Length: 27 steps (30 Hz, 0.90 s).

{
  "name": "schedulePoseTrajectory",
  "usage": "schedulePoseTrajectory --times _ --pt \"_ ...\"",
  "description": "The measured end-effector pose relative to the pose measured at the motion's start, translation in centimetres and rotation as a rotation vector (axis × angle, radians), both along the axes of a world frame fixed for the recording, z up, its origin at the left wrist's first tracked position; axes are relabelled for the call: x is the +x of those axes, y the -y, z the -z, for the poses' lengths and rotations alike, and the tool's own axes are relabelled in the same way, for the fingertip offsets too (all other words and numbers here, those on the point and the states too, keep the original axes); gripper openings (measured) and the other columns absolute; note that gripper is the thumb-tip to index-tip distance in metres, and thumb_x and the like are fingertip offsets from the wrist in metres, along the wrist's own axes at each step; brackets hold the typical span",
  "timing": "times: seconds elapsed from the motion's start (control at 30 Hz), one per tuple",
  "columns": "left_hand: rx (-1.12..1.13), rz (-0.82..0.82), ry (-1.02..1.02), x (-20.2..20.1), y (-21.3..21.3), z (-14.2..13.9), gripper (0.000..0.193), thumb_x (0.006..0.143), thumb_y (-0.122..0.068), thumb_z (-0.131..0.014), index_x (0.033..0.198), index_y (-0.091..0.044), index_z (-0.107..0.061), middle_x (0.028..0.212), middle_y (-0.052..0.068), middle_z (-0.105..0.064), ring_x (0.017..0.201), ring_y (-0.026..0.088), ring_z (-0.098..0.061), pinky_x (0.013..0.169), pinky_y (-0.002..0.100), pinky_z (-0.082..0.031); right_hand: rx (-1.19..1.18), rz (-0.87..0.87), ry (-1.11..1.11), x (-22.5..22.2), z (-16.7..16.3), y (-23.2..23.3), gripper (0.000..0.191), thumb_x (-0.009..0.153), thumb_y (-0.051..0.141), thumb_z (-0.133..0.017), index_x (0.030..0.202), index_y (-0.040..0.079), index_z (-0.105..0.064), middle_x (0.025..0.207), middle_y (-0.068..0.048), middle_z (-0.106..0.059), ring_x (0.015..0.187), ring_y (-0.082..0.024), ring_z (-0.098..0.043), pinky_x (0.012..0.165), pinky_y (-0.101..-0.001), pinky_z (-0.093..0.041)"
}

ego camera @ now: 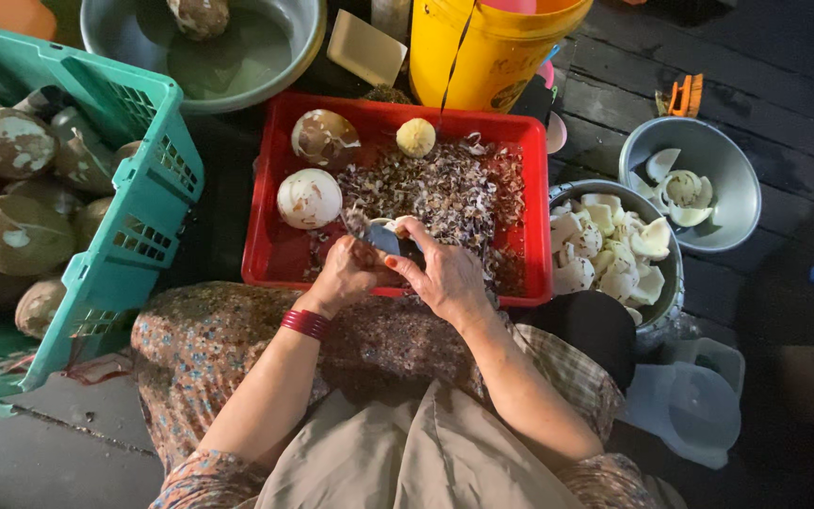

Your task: The person sits on the floor and uses a knife to peel the brown skin off a round fruit. The person rotates the fruit and scrapes away the skin, collecting the peels in a red tray.

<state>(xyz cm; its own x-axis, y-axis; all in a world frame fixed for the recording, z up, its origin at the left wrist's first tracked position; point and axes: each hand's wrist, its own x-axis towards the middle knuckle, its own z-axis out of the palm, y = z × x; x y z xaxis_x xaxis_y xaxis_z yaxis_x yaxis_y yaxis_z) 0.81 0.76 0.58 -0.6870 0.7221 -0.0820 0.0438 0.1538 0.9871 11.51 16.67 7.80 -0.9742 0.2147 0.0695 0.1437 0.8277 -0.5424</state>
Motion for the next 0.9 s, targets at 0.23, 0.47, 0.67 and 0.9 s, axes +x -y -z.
schedulePoseTrajectory --times 0.23,0.47,0.67,0.9 --pt "0.188 0.067 0.133 0.2 -0.2 -0.3 0.024 0.077 -0.004 -0.084 0.097 -0.003 -0.072 0.087 -0.001 -0.078 0.079 0.005 -0.069 0.071 0.028 -0.06 -0.054 0.015 0.139 -0.7 0.8 -0.7 0.059 0.092 0.067 -0.05 0.136 0.029 -0.052 0.086 -0.014 -0.075 0.074 -0.038 -0.073 0.065 -0.0507 -0.055" --pt "-0.132 0.005 -0.211 0.8 -0.5 -1.8 0.036 0.073 -0.003 -0.091 0.103 -0.003 -0.072 0.08 0.003 -0.072 0.072 0.013 -0.065 0.069 0.03 -0.056 -0.508 0.115 0.108 -1.6 2.8 -1.5 0.077 0.097 0.077 -0.037 0.14 0.018 -0.057 0.079 -0.003 -0.066 0.055 -0.013 -0.052 0.049 -0.0349 -0.047" --pt "0.288 0.077 0.314 -0.6 -0.2 -0.5 0.057 0.071 0.003 -0.083 0.125 -0.005 -0.066 0.108 -0.002 -0.074 0.097 0.009 -0.068 0.087 0.028 -0.059 -0.843 0.144 -0.002 -0.2 2.5 -3.9 0.099 0.085 0.079 -0.047 0.165 0.027 -0.021 0.082 -0.006 -0.055 0.049 -0.006 -0.045 0.041 -0.0291 -0.047" --pt "0.222 0.086 0.326 -1.1 0.3 2.1 0.041 0.076 0.008 -0.084 0.114 0.0 -0.07 0.102 0.003 -0.075 0.093 0.013 -0.071 0.082 0.033 -0.06 -0.22 -0.053 0.233 -0.1 3.6 -2.5 0.086 0.088 0.074 -0.049 0.164 0.041 -0.026 0.103 -0.015 -0.081 0.076 -0.029 -0.074 0.08 -0.0419 -0.057"
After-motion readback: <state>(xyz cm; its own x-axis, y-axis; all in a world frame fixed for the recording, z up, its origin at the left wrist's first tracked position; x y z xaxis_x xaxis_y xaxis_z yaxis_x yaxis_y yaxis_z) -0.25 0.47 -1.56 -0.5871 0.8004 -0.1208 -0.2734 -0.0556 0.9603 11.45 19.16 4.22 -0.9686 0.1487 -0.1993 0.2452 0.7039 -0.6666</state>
